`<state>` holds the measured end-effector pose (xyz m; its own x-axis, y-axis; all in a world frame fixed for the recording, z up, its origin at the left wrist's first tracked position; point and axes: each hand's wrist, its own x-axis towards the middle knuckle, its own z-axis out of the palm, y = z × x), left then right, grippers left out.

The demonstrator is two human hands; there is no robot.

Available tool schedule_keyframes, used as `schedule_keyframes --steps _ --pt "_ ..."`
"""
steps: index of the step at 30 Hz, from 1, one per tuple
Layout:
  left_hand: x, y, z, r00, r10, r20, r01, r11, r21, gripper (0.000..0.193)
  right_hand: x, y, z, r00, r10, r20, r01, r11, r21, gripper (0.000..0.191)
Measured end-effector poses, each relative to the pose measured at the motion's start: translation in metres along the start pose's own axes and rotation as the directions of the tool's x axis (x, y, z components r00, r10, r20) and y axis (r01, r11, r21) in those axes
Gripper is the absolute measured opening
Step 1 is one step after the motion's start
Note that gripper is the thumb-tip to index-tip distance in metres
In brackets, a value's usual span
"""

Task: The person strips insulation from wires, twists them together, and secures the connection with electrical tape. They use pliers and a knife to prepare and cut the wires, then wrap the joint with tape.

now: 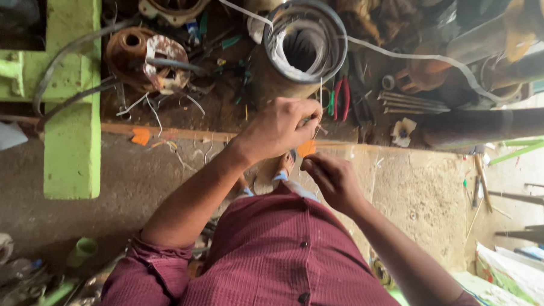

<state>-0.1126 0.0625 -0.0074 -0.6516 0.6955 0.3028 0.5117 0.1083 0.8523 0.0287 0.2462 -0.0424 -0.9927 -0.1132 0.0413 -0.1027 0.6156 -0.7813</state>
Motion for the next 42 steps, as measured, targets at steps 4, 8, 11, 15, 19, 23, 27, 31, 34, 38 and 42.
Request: schedule_keyframes --steps 4,8,11,15,19,23,27,31,34,38,42 --pt "0.001 -0.003 0.004 1.000 0.007 -0.022 -0.005 0.996 0.085 0.007 0.002 -0.008 -0.028 0.934 -0.323 -0.151 0.255 0.901 -0.350 0.004" --pt "0.004 0.000 0.002 0.998 -0.025 0.054 0.022 0.998 0.063 0.010 0.044 0.005 -0.050 0.963 -0.264 -0.061 0.196 0.834 -0.516 0.003" --pt "0.004 0.004 -0.004 0.999 0.036 0.014 -0.037 0.994 0.105 0.009 0.037 0.012 -0.027 0.950 -0.305 -0.072 0.277 0.925 -0.260 0.007" --pt "0.002 0.006 -0.005 0.999 0.035 0.021 -0.036 0.995 0.098 0.010 0.025 0.017 -0.029 0.949 -0.280 -0.144 0.169 0.840 -0.516 0.005" --pt "0.003 0.003 -0.002 1.000 -0.013 0.016 0.011 0.992 0.126 0.007 0.039 0.005 -0.033 0.990 -0.137 0.018 0.114 0.743 -0.660 0.011" --pt "0.002 0.000 -0.004 1.000 0.009 0.026 -0.012 0.995 0.103 0.008 0.031 -0.025 -0.021 0.960 -0.272 -0.062 0.237 0.912 -0.333 0.010" --pt "0.004 0.002 -0.004 0.998 0.048 0.036 -0.053 0.989 0.141 0.008 0.046 -0.035 -0.044 0.960 -0.111 -0.258 -0.040 0.856 -0.515 0.002" --pt "0.005 0.001 -0.005 0.997 0.071 0.019 -0.073 0.993 0.097 0.010 0.037 -0.042 -0.023 0.950 -0.292 -0.111 0.243 0.915 -0.322 0.015" --pt "0.004 0.000 -0.008 0.998 -0.006 0.070 0.000 0.996 0.090 0.010 0.020 -0.041 -0.017 0.956 -0.249 -0.157 0.185 0.922 -0.340 0.011" --pt "0.005 0.002 -0.011 0.996 0.022 0.086 -0.027 0.998 0.056 0.011 0.041 -0.006 -0.037 0.963 -0.242 -0.122 0.138 0.826 -0.547 0.010" --pt "0.007 0.003 -0.013 0.994 0.089 0.064 -0.090 0.996 0.004 0.011 0.022 0.003 0.000 0.994 0.102 0.032 -0.100 0.994 -0.041 0.017"
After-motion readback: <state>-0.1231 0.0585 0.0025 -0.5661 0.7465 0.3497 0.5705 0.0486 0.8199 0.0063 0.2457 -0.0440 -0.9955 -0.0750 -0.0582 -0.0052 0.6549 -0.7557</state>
